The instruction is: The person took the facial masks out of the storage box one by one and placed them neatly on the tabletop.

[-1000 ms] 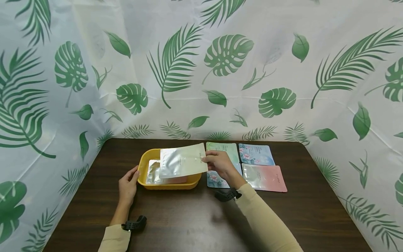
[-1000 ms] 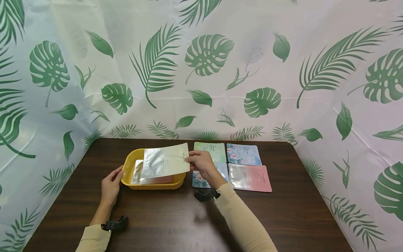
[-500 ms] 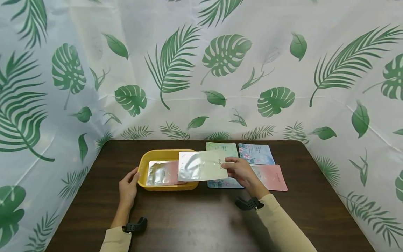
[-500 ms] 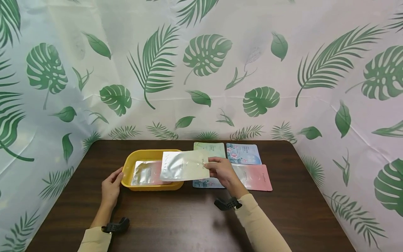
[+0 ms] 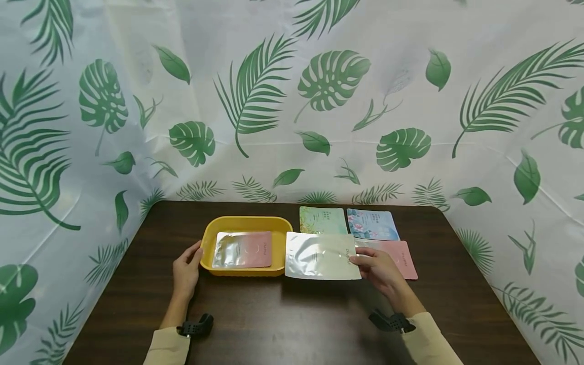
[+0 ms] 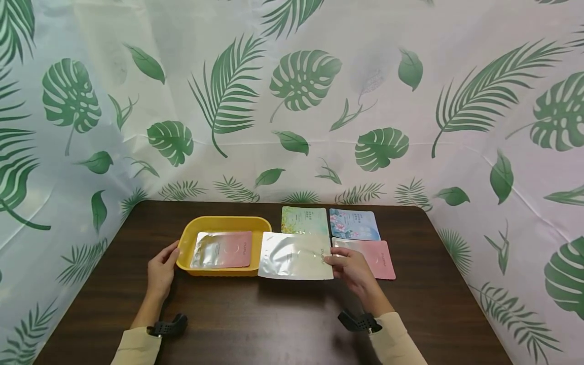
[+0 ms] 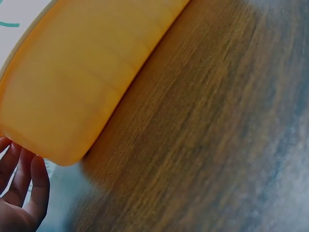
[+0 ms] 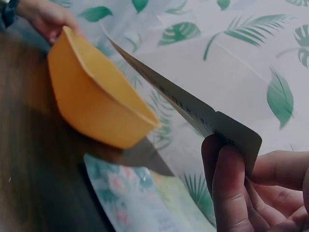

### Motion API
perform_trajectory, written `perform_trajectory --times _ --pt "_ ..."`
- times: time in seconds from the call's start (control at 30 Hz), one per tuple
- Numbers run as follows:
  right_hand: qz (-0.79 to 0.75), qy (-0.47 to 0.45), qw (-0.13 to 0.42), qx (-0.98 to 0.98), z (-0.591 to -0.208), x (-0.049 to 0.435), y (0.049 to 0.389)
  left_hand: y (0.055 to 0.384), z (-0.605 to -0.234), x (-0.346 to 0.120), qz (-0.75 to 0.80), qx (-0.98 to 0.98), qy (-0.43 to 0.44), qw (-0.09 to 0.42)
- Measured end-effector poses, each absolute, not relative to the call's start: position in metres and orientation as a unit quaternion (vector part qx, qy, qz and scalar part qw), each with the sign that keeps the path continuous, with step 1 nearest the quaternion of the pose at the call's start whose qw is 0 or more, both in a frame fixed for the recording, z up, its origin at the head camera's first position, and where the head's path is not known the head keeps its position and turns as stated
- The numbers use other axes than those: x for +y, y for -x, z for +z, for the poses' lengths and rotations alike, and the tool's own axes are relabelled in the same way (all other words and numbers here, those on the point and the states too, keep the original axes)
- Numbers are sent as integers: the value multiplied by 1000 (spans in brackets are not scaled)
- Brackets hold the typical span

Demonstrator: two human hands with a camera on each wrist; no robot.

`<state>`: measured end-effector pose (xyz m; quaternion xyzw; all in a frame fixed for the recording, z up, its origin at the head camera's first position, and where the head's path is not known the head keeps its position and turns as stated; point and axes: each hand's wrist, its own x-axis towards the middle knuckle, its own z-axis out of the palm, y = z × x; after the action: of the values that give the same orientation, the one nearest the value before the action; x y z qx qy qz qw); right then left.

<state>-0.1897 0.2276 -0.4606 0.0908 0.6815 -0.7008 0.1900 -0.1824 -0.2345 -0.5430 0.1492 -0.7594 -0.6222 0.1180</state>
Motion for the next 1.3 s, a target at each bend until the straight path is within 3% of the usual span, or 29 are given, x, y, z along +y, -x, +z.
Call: perform_trajectory --times 0.37,1.1,1.3 --pt "-677 -111 192 702 -482 252 167 184 -541 -236 -619 -761 -157 114" --pt "-652 -99 209 722 -524 259 153 183 -539 -234 -614 -765 -163 106" --pt "-586 -126 176 781 -526 255 150 182 -539 -234 -616 -763 -163 109"
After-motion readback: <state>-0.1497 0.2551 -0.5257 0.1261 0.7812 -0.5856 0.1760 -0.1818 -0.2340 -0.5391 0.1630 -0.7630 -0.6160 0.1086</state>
